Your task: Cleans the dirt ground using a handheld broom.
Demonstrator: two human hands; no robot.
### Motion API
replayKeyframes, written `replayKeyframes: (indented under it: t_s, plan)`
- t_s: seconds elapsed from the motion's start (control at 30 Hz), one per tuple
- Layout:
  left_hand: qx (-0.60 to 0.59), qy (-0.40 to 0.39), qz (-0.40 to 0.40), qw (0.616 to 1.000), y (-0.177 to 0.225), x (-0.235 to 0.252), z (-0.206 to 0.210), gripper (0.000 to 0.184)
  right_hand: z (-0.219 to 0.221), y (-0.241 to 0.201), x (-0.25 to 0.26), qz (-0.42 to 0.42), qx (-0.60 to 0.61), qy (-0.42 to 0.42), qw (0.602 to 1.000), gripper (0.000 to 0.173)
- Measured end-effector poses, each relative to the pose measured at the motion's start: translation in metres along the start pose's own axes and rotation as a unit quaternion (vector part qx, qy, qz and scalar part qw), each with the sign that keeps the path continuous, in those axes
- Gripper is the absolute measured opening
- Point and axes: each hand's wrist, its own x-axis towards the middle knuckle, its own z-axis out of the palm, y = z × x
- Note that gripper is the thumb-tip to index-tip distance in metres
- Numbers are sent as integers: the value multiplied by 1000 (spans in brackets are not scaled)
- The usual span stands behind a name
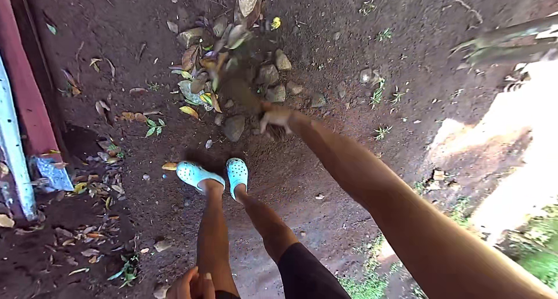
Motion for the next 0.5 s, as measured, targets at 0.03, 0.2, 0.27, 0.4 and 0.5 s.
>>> replayKeyframes:
  t_s: [0.03, 0.2, 0.27, 0.4, 0.5]
  plan:
    - [7, -18, -1, 1000, -7, 5, 9, 38, 6, 2, -24, 8, -12, -41, 999, 102]
    - [-26, -53, -9, 998, -35, 39, 48, 44, -31, -14, -61, -9, -53, 73, 996, 101]
    - [-31, 2, -15, 999, -46, 39, 56, 44, -32, -20, -16, 9, -48, 162, 986, 104]
    - [-23, 42, -19, 999, -58, 42, 67, 42, 108, -32, 65, 10, -13, 98, 995, 106]
    - [-32, 51, -23, 998, -64, 42, 73, 42, 196, -25, 44, 28, -50, -48, 997, 111]
